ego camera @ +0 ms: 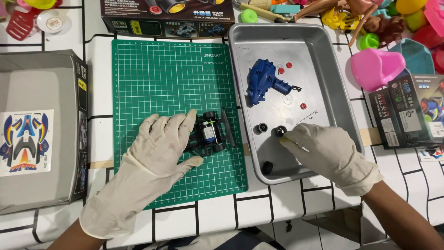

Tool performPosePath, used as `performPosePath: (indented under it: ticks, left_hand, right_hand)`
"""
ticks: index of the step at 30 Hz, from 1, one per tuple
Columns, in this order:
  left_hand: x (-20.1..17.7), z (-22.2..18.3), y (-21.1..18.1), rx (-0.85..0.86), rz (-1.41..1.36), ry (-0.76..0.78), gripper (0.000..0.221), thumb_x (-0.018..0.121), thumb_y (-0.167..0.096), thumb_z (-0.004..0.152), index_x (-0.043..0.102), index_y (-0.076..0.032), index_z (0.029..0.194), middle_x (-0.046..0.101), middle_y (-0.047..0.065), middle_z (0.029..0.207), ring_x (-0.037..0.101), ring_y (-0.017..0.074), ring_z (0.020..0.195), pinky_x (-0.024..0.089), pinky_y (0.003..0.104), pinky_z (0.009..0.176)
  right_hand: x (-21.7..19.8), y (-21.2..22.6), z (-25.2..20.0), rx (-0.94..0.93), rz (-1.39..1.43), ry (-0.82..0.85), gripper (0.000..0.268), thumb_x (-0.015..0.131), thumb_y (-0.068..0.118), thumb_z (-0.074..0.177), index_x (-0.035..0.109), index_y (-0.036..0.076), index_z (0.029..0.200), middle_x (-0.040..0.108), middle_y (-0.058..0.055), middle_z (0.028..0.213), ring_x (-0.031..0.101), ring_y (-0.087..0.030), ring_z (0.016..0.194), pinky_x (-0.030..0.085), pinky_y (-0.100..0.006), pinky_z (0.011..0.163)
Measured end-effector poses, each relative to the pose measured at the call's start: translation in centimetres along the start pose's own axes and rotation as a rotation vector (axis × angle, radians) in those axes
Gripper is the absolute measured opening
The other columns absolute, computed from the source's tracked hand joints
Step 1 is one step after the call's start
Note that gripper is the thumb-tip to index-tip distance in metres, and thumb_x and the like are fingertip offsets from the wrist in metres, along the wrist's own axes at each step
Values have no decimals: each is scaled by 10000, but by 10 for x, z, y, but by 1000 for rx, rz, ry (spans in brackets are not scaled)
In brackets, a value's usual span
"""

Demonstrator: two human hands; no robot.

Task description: Assembling a small plastic toy car model on a cutting mat, fitting internal components like gears and axles.

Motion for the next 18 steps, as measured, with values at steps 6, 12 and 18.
performPosePath:
  ticks: [6,12,18]
  left_hand:
    - [4,1,2,10,51,-14,991,531,-783,877,403,-67,1551,551,34,1316,567,214,1000,424,443,1056]
    - [-2,2,4,33,-15,-1,919,516,-699,923,384,-48,1558,548,50,1345,560,215,1028,395,446,1087]
    - [-4,4,5,23,-24,17,893,463,-697,958,377,-48,1566,541,37,1252,553,206,973,404,444,1083]
  right_hand:
    - [5,-11,15,105,283,-64,345,751,290,906,530,135,691,591,56,719,470,-126,525,412,-297,482]
    - [-7,-10,28,283,369,131,284,767,259,816,523,170,933,713,43,751,666,-148,626,550,-322,588]
    - [-17,-1,46,244,278,282,337,674,251,855,419,225,1075,542,24,786,490,-227,582,442,-393,505]
Point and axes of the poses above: each hand's wrist, its own z-axis towards the middle knuckle, its own x-axis out of the palm, y = z × x, the point moved 2 cm from there along z, towards the middle knuckle
